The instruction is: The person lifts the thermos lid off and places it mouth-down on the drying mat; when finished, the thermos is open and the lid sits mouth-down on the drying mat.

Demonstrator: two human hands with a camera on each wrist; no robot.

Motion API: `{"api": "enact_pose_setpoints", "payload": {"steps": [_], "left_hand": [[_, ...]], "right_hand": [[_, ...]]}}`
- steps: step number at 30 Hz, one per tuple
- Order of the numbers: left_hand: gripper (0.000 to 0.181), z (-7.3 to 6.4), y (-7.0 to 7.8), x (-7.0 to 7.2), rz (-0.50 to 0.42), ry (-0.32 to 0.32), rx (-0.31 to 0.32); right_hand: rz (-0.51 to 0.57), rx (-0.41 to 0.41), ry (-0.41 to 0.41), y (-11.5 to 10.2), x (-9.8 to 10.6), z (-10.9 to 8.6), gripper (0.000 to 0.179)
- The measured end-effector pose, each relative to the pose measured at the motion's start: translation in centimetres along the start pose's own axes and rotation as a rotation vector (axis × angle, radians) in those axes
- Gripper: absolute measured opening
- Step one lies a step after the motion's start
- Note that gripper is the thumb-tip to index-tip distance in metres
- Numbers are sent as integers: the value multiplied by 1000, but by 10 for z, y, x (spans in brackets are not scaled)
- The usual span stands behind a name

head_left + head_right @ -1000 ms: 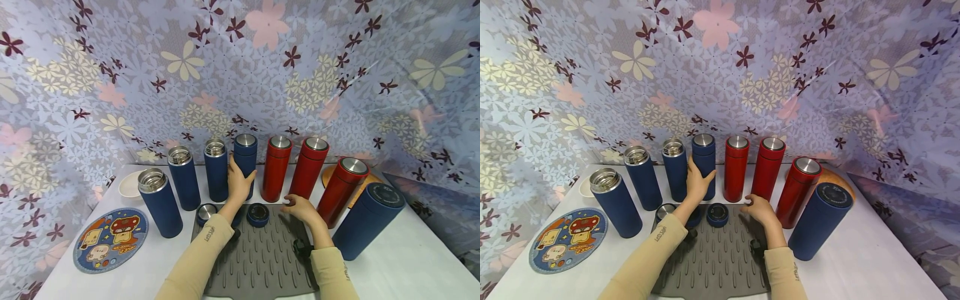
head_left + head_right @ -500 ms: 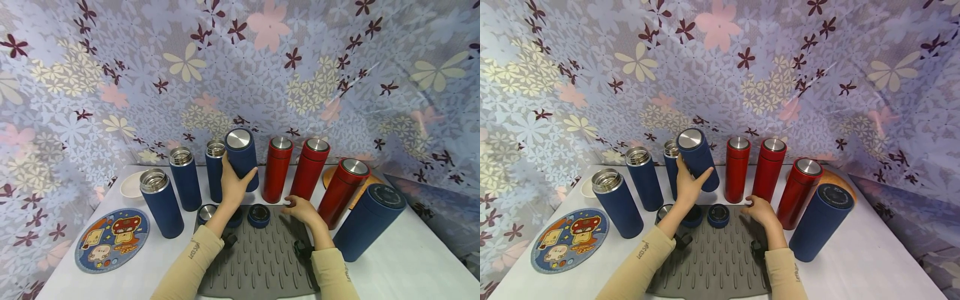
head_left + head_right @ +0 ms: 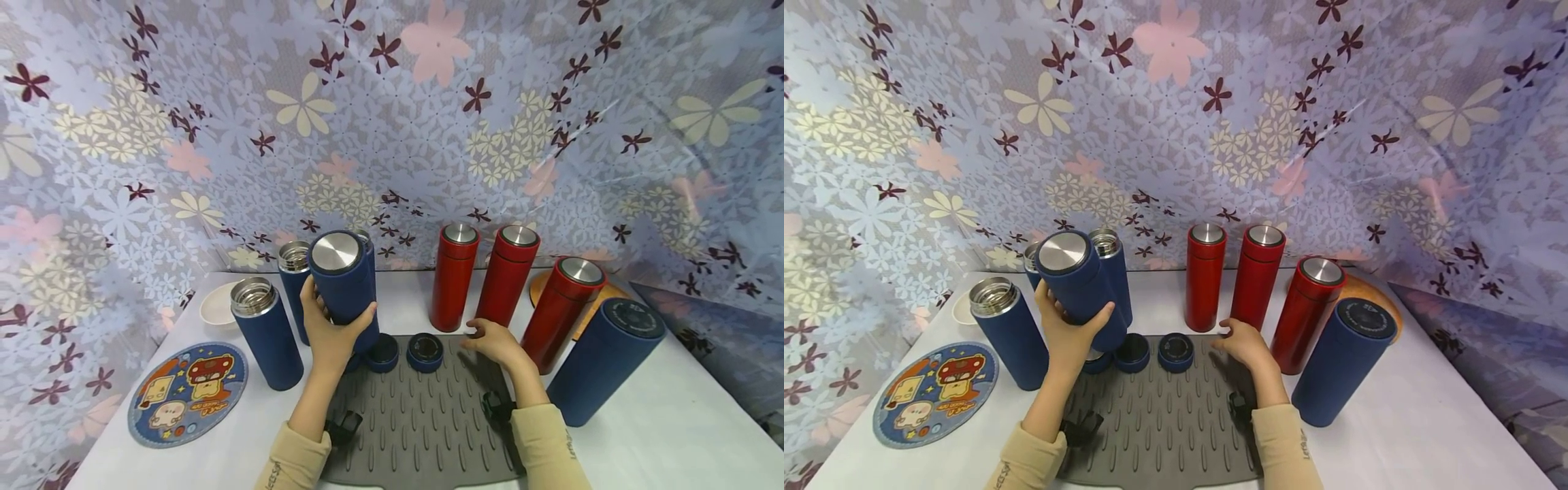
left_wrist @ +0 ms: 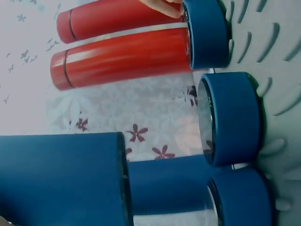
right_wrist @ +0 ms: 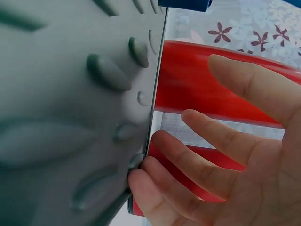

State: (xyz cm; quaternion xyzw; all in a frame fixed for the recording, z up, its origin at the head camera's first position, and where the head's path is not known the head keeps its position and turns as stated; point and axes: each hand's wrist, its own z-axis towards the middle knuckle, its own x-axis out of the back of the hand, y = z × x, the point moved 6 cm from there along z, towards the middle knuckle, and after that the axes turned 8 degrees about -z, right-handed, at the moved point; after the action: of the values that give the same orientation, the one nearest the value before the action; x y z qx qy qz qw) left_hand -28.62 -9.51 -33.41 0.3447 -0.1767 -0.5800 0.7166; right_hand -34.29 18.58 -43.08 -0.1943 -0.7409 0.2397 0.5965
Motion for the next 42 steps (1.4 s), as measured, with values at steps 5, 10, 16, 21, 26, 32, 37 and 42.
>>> {"api": "enact_pose_setpoints", "payload": {"steps": [5,10,16,21,26,32,37,42], "left_hand": [[86,-1,5,4,83,-60,-12],[85,-1,8,4,174,-112,-7],[85,-4,10,1,352,-181,-98],[84,-6,16,-8,575,-262,-360],[83,-9,17,-17,775,-362,-522],[81,-17,14,-27,900,-496,-631],[84,-21,13,-31,934,-551,-671],[86,-23,12,-33,945,-576,-688]], "right_hand": [[-1,15,5,0,2,0,53],[8,55,36,-10,8,-4,51],[137,186,149,-41,26,-23,47],[311,301,229,-63,41,-40,41],[468,376,197,-77,46,-49,41],[410,354,55,-87,33,-52,51],[273,271,71,-87,25,-48,54],[255,213,52,-85,17,-43,55]]}}
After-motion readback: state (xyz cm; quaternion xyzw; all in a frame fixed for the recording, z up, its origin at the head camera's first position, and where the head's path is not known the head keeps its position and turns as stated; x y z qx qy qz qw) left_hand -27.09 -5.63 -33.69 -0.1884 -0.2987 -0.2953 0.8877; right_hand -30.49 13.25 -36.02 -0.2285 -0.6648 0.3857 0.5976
